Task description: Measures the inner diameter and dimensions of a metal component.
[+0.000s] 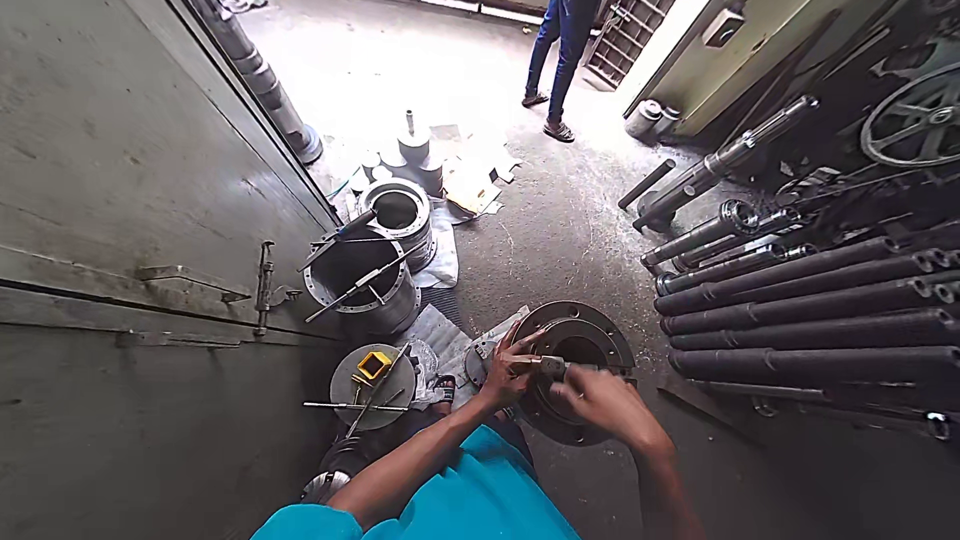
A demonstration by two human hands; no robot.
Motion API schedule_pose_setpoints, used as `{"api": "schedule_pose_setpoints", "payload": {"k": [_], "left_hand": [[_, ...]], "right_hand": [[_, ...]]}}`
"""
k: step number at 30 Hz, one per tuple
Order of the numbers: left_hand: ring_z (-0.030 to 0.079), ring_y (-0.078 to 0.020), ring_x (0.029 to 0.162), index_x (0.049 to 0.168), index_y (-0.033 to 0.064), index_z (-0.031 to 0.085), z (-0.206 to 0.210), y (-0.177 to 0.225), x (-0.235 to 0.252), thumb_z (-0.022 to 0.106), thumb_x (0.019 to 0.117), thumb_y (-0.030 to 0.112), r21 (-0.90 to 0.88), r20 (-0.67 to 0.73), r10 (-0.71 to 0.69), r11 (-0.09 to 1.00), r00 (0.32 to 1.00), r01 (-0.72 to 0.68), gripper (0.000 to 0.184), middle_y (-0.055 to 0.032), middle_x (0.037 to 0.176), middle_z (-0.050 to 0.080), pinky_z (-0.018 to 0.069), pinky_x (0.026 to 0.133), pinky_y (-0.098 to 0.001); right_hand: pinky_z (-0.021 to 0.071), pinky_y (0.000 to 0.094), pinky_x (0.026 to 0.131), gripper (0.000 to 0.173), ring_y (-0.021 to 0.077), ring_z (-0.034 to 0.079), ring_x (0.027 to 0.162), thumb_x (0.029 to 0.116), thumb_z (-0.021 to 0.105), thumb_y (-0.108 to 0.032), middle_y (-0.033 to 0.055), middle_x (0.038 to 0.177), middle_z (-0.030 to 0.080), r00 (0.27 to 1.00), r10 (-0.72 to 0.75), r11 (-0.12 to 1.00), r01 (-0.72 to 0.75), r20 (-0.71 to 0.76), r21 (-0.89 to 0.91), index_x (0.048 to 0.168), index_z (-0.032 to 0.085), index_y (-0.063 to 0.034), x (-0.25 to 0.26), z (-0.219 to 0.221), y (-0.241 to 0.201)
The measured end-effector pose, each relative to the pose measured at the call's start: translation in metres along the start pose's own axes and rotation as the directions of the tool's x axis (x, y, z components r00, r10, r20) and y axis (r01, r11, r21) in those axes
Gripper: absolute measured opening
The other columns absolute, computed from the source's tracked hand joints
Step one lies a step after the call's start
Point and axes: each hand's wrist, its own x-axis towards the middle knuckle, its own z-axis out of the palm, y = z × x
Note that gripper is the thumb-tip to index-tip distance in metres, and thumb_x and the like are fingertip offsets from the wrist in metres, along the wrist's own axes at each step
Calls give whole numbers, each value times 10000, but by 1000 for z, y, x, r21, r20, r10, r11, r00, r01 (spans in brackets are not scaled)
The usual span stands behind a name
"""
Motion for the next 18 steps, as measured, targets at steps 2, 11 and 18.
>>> {"api": "schedule_pose_setpoints", "payload": {"k": [2,11,18], "left_hand": [[296,-375,1529,1012,147,825,1,2,0,602,958,192,12,-3,3,1000,1000,-3,234,-42,1437,628,190,1233,-623],[307,-381,1523,996,148,828,-3,-2,2,599,961,188,2,13,39,999,999,-39,235,-36,1421,641,181,1231,-636],[304,-366,1527,959,144,821,-4,-3,4,600,947,219,20,35,13,1000,999,-14,233,-33,1417,643,183,1243,-610]], "right_hand": [[539,592,799,454,348,699,918,1046,493,-478,154,970,704,973,-27,995,48,-231,83,1143,663,-68,17,1,-1],[524,639,804,488,404,701,961,1057,468,-496,192,987,712,975,62,997,-53,-214,47,1140,669,-59,18,1,-10],[537,619,777,480,361,704,908,1040,482,-528,156,937,714,995,-95,994,94,18,55,1141,680,-102,6,6,-4]]}}
